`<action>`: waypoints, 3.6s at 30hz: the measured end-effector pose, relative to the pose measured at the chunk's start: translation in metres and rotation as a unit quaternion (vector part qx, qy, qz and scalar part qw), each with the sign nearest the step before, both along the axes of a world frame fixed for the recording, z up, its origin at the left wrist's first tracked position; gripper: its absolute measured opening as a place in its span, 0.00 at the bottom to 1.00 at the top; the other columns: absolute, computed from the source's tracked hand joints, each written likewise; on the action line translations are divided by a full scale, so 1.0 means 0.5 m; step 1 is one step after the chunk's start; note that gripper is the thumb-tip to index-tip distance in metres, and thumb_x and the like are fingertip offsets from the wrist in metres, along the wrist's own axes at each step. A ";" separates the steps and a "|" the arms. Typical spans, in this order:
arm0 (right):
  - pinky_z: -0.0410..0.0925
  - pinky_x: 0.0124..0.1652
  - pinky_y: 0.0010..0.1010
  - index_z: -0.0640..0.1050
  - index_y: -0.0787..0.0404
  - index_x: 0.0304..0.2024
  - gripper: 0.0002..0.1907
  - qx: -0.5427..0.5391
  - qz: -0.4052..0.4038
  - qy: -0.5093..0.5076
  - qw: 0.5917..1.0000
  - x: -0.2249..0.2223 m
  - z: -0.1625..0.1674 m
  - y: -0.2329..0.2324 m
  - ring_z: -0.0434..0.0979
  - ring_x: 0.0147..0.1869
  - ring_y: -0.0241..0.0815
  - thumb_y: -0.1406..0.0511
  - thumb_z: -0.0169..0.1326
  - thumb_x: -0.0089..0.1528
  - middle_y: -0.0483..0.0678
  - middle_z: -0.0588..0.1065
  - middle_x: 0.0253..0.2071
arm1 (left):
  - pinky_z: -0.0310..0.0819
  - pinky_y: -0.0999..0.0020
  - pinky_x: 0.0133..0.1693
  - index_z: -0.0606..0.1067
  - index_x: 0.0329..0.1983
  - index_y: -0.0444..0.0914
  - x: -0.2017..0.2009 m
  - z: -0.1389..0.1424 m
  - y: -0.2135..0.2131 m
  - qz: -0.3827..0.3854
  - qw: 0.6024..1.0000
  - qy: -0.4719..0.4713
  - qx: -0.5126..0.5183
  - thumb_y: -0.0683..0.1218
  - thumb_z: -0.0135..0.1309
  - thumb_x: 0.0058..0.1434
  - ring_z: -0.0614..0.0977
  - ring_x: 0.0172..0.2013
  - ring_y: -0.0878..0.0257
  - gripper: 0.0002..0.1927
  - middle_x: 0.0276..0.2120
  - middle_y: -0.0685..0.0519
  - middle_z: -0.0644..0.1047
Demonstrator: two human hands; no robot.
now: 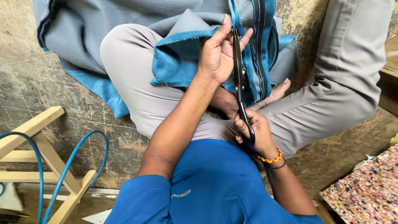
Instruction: The person sits on the floor and uses shears to cut a strip of fabric from a larger piece of blue material. The person holds the fabric with one hand and cuts along the edge with the other, removing a long strip.
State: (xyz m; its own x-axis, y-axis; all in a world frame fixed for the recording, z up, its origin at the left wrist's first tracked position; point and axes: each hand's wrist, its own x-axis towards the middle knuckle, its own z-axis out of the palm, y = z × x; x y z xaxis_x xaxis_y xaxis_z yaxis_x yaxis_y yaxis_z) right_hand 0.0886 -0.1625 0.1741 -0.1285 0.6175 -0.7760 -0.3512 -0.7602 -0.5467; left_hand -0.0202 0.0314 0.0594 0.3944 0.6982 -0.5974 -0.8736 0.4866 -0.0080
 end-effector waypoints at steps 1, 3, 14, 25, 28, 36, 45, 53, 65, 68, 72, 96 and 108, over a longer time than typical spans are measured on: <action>0.65 0.22 0.22 0.73 0.64 0.37 0.16 -0.002 -0.004 0.002 1.000 0.001 0.006 0.004 0.71 0.22 0.31 0.57 0.59 0.65 0.42 0.70 0.23 | 0.70 0.44 0.65 0.77 0.44 0.34 0.001 0.003 0.000 -0.001 1.000 0.003 -0.012 0.41 0.55 0.69 0.79 0.36 0.68 0.04 0.33 0.57 0.77; 0.65 0.22 0.22 0.73 0.64 0.37 0.16 -0.003 -0.008 0.005 1.000 -0.002 0.013 0.010 0.70 0.22 0.31 0.58 0.59 0.65 0.42 0.71 0.23 | 0.70 0.44 0.65 0.77 0.44 0.34 0.000 0.008 -0.001 -0.002 1.000 0.004 -0.012 0.41 0.55 0.69 0.79 0.38 0.68 0.05 0.34 0.57 0.77; 0.64 0.22 0.21 0.72 0.65 0.37 0.13 -0.003 -0.016 0.013 1.000 -0.004 0.012 0.025 0.68 0.21 0.30 0.62 0.58 0.66 0.43 0.70 0.23 | 0.70 0.45 0.65 0.77 0.42 0.36 0.001 0.017 -0.001 -0.003 1.000 -0.009 -0.002 0.42 0.55 0.70 0.78 0.35 0.69 0.04 0.33 0.58 0.77; 0.65 0.21 0.21 0.72 0.65 0.35 0.13 -0.026 -0.009 -0.007 1.000 -0.007 0.006 0.015 0.69 0.20 0.30 0.62 0.59 0.65 0.42 0.71 0.22 | 0.70 0.45 0.64 0.77 0.41 0.37 0.001 0.033 0.003 -0.009 1.000 -0.009 -0.001 0.45 0.55 0.70 0.81 0.39 0.66 0.05 0.35 0.55 0.79; 0.66 0.22 0.21 0.72 0.64 0.36 0.13 -0.019 -0.011 0.000 1.000 -0.008 0.005 0.011 0.70 0.21 0.30 0.61 0.60 0.65 0.42 0.71 0.22 | 0.70 0.45 0.62 0.77 0.39 0.37 0.000 0.039 0.007 -0.001 1.000 -0.011 -0.019 0.45 0.56 0.67 0.82 0.41 0.64 0.06 0.35 0.55 0.80; 0.66 0.22 0.22 0.73 0.64 0.38 0.17 0.011 -0.004 0.018 1.000 -0.001 0.014 0.009 0.71 0.21 0.31 0.57 0.59 0.65 0.43 0.71 0.22 | 0.72 0.45 0.62 0.77 0.38 0.34 0.023 0.026 -0.004 -0.026 0.996 0.080 -0.028 0.40 0.59 0.68 0.80 0.38 0.66 0.03 0.35 0.55 0.79; 0.66 0.22 0.23 0.73 0.65 0.37 0.17 -0.002 0.005 0.022 1.000 0.013 0.027 0.022 0.72 0.22 0.32 0.58 0.60 0.64 0.43 0.71 0.23 | 0.64 0.47 0.67 0.76 0.39 0.40 0.012 0.017 -0.003 -0.006 1.000 0.002 -0.025 0.46 0.52 0.69 0.81 0.40 0.67 0.06 0.35 0.58 0.78; 0.65 0.22 0.22 0.73 0.65 0.36 0.15 -0.010 0.028 0.009 1.000 0.025 0.026 0.040 0.71 0.20 0.32 0.59 0.58 0.66 0.44 0.72 0.22 | 0.64 0.46 0.68 0.77 0.41 0.40 0.002 0.014 -0.006 -0.016 0.999 -0.033 0.022 0.46 0.54 0.72 0.78 0.36 0.67 0.06 0.32 0.58 0.78; 0.65 0.21 0.21 0.73 0.64 0.34 0.13 -0.029 0.028 -0.027 0.999 0.018 0.023 0.045 0.70 0.19 0.30 0.61 0.59 0.65 0.43 0.72 0.21 | 0.64 0.44 0.68 0.76 0.42 0.41 0.004 0.023 -0.003 -0.018 0.999 -0.030 0.011 0.46 0.54 0.72 0.77 0.35 0.69 0.05 0.31 0.60 0.76; 0.65 0.20 0.21 0.73 0.64 0.34 0.12 -0.045 0.033 -0.040 0.998 0.019 0.021 0.042 0.69 0.18 0.30 0.62 0.60 0.64 0.44 0.71 0.19 | 0.64 0.45 0.68 0.75 0.42 0.40 0.003 0.025 -0.003 -0.023 0.999 -0.035 0.016 0.48 0.52 0.73 0.77 0.35 0.69 0.07 0.30 0.60 0.76; 0.65 0.21 0.21 0.73 0.64 0.34 0.13 -0.037 0.034 -0.038 0.998 0.020 0.016 0.035 0.70 0.19 0.30 0.62 0.60 0.64 0.43 0.71 0.21 | 0.65 0.47 0.68 0.74 0.42 0.39 0.000 0.029 -0.001 -0.026 0.998 -0.056 0.027 0.50 0.50 0.75 0.77 0.35 0.68 0.10 0.33 0.59 0.77; 0.65 0.21 0.21 0.74 0.64 0.35 0.12 -0.039 0.043 -0.050 0.997 0.027 0.018 0.050 0.70 0.18 0.30 0.62 0.60 0.64 0.43 0.72 0.19 | 0.66 0.49 0.66 0.75 0.44 0.38 0.000 0.036 0.001 -0.021 0.992 -0.114 0.052 0.52 0.50 0.75 0.79 0.37 0.65 0.13 0.36 0.55 0.80; 0.66 0.23 0.22 0.73 0.64 0.36 0.16 0.002 0.028 -0.002 1.000 0.036 0.031 0.027 0.72 0.21 0.31 0.58 0.60 0.64 0.42 0.72 0.22 | 0.68 0.49 0.64 0.76 0.46 0.39 0.028 0.000 -0.006 -0.050 0.998 0.039 -0.030 0.48 0.56 0.71 0.82 0.44 0.64 0.08 0.40 0.57 0.80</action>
